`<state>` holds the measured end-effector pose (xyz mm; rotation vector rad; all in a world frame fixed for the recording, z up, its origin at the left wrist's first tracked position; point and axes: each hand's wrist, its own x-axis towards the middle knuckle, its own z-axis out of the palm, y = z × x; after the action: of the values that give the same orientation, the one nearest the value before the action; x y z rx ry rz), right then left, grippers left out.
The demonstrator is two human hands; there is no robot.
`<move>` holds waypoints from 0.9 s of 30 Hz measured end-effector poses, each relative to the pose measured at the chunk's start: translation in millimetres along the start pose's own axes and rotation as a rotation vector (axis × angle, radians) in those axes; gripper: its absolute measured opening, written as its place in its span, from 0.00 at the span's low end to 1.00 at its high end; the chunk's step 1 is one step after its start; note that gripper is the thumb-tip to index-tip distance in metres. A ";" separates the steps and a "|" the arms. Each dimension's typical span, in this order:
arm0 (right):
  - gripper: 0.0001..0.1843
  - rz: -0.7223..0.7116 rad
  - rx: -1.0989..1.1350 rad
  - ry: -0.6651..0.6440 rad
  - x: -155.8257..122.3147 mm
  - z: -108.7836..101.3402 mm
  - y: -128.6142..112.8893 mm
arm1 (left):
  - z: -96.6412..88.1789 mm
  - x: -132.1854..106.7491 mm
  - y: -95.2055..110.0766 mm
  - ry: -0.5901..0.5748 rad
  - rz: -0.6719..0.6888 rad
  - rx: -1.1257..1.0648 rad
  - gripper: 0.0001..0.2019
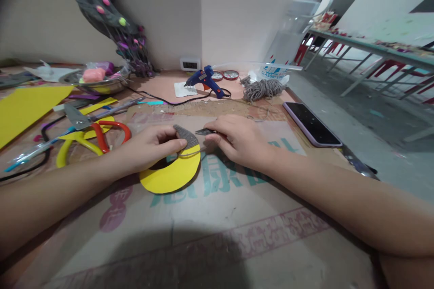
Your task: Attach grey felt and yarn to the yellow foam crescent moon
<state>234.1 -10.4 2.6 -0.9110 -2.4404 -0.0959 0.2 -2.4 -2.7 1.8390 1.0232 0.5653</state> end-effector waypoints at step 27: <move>0.14 0.081 0.099 0.034 -1.2 3.4 1.9 | 0.0 1.5 -4.4 -0.003 0.048 0.053 0.14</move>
<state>234.5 -8.8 -1.2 -0.9551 -2.3517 0.0383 -0.8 -0.1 -6.7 1.9142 1.0032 0.5691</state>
